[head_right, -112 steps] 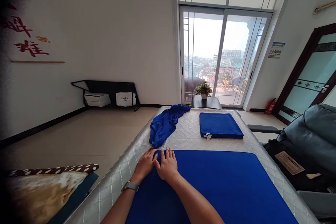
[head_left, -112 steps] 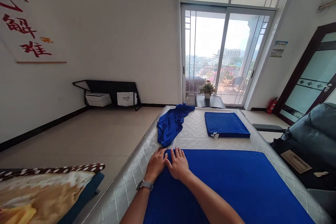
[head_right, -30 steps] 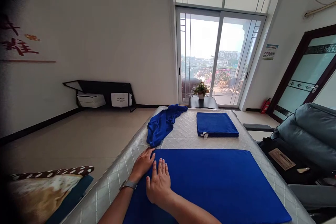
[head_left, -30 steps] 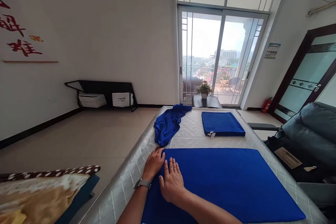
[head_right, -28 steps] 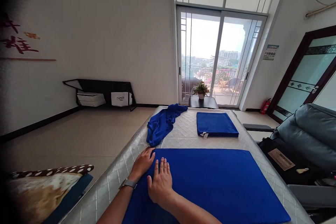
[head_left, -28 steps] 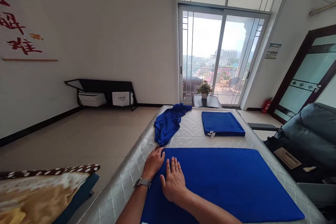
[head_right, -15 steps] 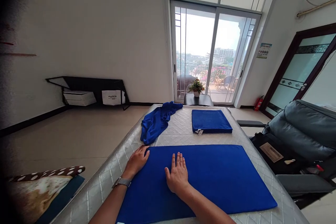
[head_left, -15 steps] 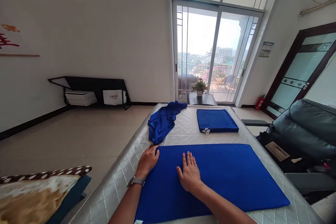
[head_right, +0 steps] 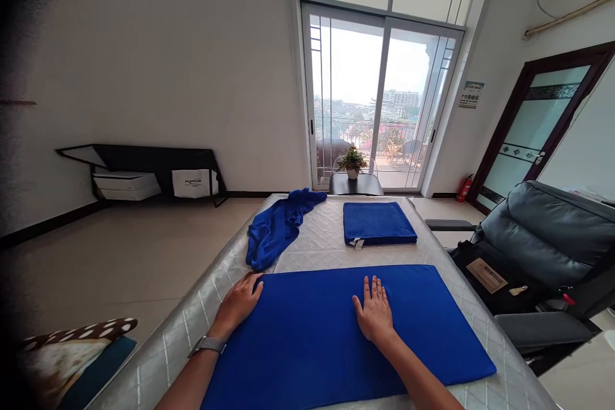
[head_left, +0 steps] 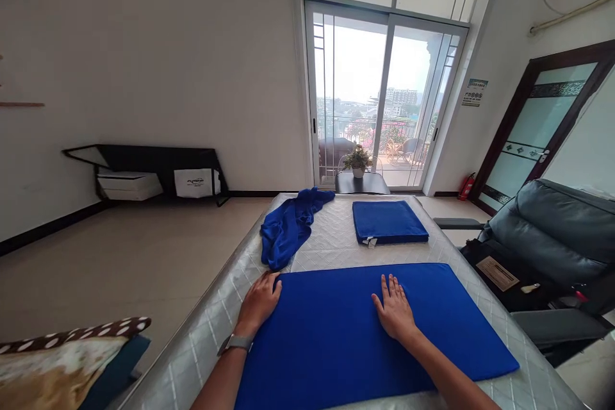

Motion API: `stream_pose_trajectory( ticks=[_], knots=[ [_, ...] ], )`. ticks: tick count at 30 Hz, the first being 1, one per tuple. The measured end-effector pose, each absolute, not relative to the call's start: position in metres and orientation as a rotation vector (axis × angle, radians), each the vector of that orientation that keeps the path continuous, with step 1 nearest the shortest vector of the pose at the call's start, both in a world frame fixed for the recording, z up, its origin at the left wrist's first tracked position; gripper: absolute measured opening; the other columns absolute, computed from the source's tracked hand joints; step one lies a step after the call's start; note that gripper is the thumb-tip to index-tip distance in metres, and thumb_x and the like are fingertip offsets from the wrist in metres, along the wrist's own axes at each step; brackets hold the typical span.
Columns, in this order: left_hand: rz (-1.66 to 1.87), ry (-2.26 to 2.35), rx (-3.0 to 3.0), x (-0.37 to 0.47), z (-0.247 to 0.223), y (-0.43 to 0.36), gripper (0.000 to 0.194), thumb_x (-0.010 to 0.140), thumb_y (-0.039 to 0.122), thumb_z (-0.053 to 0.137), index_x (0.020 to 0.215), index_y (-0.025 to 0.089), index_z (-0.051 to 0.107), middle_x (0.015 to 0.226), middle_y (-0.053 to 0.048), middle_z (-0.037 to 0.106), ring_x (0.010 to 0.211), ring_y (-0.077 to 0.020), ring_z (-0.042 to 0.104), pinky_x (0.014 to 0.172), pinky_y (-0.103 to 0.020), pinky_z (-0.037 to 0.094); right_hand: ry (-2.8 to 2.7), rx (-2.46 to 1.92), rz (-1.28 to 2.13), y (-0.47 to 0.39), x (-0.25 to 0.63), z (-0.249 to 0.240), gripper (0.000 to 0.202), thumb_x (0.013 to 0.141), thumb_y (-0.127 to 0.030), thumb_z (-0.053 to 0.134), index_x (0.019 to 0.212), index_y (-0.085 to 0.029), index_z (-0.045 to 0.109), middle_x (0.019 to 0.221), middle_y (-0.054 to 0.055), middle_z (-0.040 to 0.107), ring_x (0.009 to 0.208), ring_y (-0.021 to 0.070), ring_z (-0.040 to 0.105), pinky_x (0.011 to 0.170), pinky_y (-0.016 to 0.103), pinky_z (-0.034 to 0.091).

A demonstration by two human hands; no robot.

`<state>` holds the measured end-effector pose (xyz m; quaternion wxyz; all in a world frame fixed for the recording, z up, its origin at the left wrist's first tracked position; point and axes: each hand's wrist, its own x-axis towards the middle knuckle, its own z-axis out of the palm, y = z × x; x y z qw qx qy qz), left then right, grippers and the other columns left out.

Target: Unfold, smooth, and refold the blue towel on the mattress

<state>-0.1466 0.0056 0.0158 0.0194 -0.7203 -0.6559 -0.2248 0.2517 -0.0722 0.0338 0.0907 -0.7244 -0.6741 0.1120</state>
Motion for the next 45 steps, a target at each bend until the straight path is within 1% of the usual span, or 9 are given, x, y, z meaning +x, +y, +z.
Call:
stream_pose_trajectory(
  ticks=[15, 20, 24, 27, 30, 34, 39, 42, 45],
  knots=[
    [-0.737, -2.082, -2.256, -0.146, 0.023, 0.005, 0.040, 0.096, 0.034, 0.037, 0.123, 0.018, 0.062, 0.130, -0.011, 0.067, 0.125, -0.0251, 0.058, 0.109, -0.041, 0.042, -1.795, -2.369, 0.078, -0.075, 0.437, 0.021, 0.084, 0.094, -0.066, 0.012, 0.158, -0.012, 0.017, 0.166, 0.010, 0.015, 0.152, 0.0244, 0.014, 0.123, 0.042, 0.011],
    [-0.731, -2.087, -2.249, -0.145, 0.023, 0.004, 0.042, 0.096, 0.035, 0.036, 0.125, 0.018, 0.061, 0.131, -0.011, 0.066, 0.126, -0.0248, 0.057, 0.110, -0.040, 0.041, -1.756, -2.382, 0.087, -0.078, 0.479, 0.022, 0.083, 0.094, -0.063, 0.012, 0.158, -0.011, 0.020, 0.165, 0.011, 0.020, 0.152, 0.0233, 0.014, 0.123, 0.041, 0.012],
    [-0.714, -2.081, -2.246, -0.145, 0.022, 0.004, 0.043, 0.097, 0.035, 0.035, 0.126, 0.016, 0.060, 0.130, -0.012, 0.066, 0.126, -0.0255, 0.057, 0.109, -0.040, 0.041, -1.664, -2.422, 0.056, -0.078, 0.486, 0.024, 0.083, 0.094, -0.063, 0.013, 0.157, -0.010, 0.022, 0.164, 0.012, 0.021, 0.152, 0.0239, 0.014, 0.123, 0.042, 0.012],
    [-0.703, -2.050, -2.247, -0.145, 0.022, 0.004, 0.042, 0.097, 0.034, 0.034, 0.125, 0.014, 0.060, 0.130, -0.014, 0.066, 0.125, -0.0255, 0.057, 0.110, -0.040, 0.040, -1.593, -2.396, -0.041, -0.076, 0.453, 0.030, 0.084, 0.094, -0.062, 0.010, 0.157, -0.008, 0.020, 0.164, 0.014, 0.019, 0.152, 0.0251, 0.012, 0.123, 0.044, 0.012],
    [-0.689, -2.044, -2.237, -0.144, 0.023, 0.003, 0.041, 0.098, 0.032, 0.035, 0.125, 0.015, 0.060, 0.130, -0.014, 0.066, 0.125, -0.0248, 0.058, 0.111, -0.039, 0.039, -1.713, -2.259, -0.018, -0.080, 0.379, 0.040, 0.086, 0.095, -0.065, 0.010, 0.158, -0.007, 0.017, 0.165, 0.014, 0.013, 0.152, 0.0250, 0.008, 0.123, 0.043, 0.009],
    [-0.697, -2.079, -2.222, -0.142, 0.027, 0.001, 0.039, 0.097, 0.031, 0.037, 0.125, 0.016, 0.060, 0.131, -0.013, 0.065, 0.127, -0.0247, 0.057, 0.112, -0.040, 0.038, -2.044, -1.943, 0.288, -0.099, 0.242, 0.058, 0.077, 0.097, -0.065, 0.014, 0.159, -0.018, 0.012, 0.166, 0.003, 0.008, 0.152, 0.0221, 0.005, 0.124, 0.043, 0.012],
    [-0.741, -2.082, -2.221, -0.140, 0.029, -0.001, 0.037, 0.097, 0.029, 0.039, 0.125, 0.017, 0.061, 0.131, -0.013, 0.066, 0.127, -0.0242, 0.056, 0.111, -0.040, 0.038, -2.291, -1.509, 0.560, -0.131, 0.095, 0.068, 0.070, 0.101, -0.056, 0.025, 0.159, -0.017, 0.016, 0.165, 0.005, 0.009, 0.152, 0.0262, 0.011, 0.123, 0.045, 0.017],
    [-0.743, -2.066, -2.229, -0.140, 0.028, 0.000, 0.039, 0.097, 0.028, 0.038, 0.124, 0.015, 0.062, 0.129, -0.014, 0.067, 0.125, -0.0246, 0.058, 0.110, -0.039, 0.040, -2.318, -1.370, 0.617, -0.141, 0.047, 0.067, 0.070, 0.101, -0.053, 0.028, 0.159, -0.016, 0.014, 0.165, 0.006, 0.005, 0.152, 0.0269, 0.007, 0.124, 0.047, 0.016],
    [-0.727, -2.067, -2.221, -0.141, 0.028, 0.000, 0.038, 0.097, 0.029, 0.038, 0.124, 0.016, 0.061, 0.128, -0.013, 0.067, 0.126, -0.0246, 0.058, 0.109, -0.039, 0.041, -2.305, -1.353, 0.644, -0.142, 0.030, 0.059, 0.069, 0.101, -0.052, 0.028, 0.159, -0.017, 0.013, 0.165, 0.007, 0.003, 0.151, 0.0268, 0.005, 0.124, 0.048, 0.015]
  ],
)
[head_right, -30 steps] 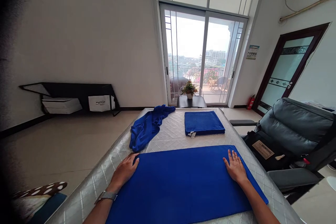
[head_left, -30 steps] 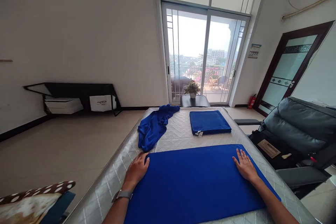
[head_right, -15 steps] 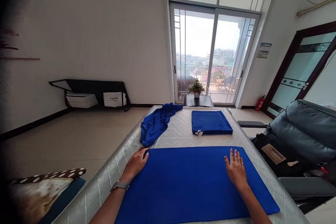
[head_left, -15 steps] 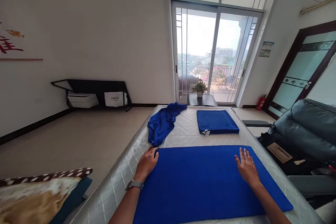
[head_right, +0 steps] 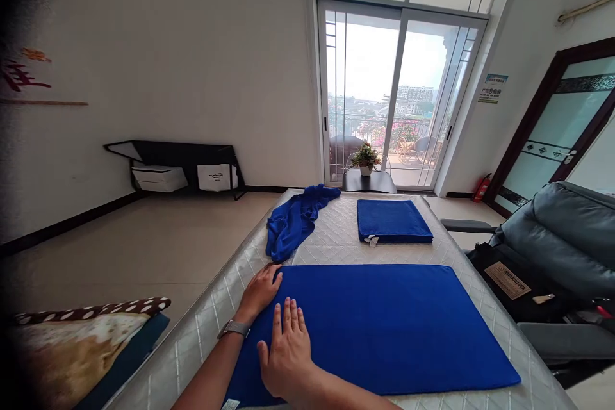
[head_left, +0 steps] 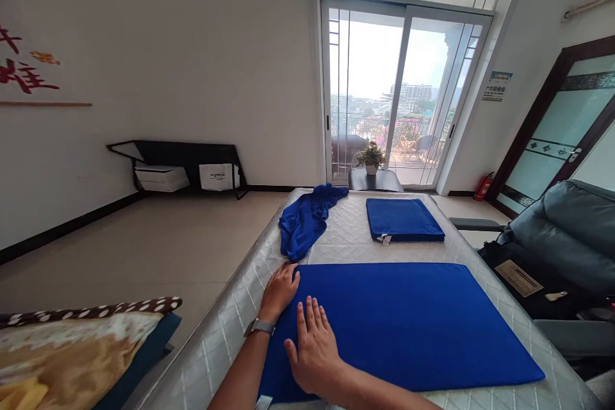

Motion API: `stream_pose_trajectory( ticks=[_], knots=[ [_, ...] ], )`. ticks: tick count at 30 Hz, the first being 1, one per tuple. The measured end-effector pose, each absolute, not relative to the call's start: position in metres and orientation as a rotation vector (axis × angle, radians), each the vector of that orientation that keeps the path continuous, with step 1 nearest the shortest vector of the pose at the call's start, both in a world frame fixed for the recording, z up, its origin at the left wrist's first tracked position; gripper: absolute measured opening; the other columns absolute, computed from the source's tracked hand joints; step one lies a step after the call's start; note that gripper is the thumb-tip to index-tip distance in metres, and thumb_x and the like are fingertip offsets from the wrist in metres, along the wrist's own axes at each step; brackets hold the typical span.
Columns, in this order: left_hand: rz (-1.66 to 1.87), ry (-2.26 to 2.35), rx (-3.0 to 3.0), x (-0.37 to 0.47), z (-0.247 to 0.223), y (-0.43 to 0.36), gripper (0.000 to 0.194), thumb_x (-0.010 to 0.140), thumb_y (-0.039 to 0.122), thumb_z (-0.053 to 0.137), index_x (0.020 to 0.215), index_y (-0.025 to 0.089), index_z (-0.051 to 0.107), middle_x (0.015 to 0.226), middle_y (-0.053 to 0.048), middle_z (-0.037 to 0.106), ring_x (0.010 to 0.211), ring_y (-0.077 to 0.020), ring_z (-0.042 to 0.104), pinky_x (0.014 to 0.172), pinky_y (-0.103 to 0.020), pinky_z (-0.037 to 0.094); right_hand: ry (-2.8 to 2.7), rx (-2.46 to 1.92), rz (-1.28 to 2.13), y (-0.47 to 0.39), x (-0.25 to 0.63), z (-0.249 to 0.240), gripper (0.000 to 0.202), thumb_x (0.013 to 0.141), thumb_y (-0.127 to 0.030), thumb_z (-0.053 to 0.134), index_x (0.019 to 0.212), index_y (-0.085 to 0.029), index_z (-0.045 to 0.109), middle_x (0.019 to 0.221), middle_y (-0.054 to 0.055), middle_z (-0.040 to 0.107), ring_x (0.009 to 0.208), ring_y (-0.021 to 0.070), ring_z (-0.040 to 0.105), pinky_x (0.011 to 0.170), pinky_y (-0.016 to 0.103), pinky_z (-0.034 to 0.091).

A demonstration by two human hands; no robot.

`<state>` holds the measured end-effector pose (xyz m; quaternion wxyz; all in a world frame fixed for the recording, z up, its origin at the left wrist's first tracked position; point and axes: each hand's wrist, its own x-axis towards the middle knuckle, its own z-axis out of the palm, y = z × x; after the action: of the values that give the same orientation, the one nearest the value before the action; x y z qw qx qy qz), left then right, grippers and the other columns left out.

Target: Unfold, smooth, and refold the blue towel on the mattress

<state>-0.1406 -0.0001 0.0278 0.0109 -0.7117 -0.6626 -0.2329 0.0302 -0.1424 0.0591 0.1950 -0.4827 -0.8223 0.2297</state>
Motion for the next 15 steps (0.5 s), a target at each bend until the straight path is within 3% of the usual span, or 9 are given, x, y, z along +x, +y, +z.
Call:
stream_pose_trajectory(
  ticks=[15],
  knots=[
    [-0.710, -2.062, -2.219, -0.143, 0.023, 0.002, 0.041, 0.097, 0.032, 0.036, 0.125, 0.016, 0.060, 0.131, -0.013, 0.065, 0.126, -0.0260, 0.057, 0.109, -0.040, 0.041, -2.181, -1.854, 0.444, -0.143, 0.168, 0.046, 0.078, 0.098, -0.067, 0.020, 0.158, -0.018, 0.015, 0.165, 0.004, 0.008, 0.152, 0.0259, 0.007, 0.123, 0.048, 0.014]
  ],
)
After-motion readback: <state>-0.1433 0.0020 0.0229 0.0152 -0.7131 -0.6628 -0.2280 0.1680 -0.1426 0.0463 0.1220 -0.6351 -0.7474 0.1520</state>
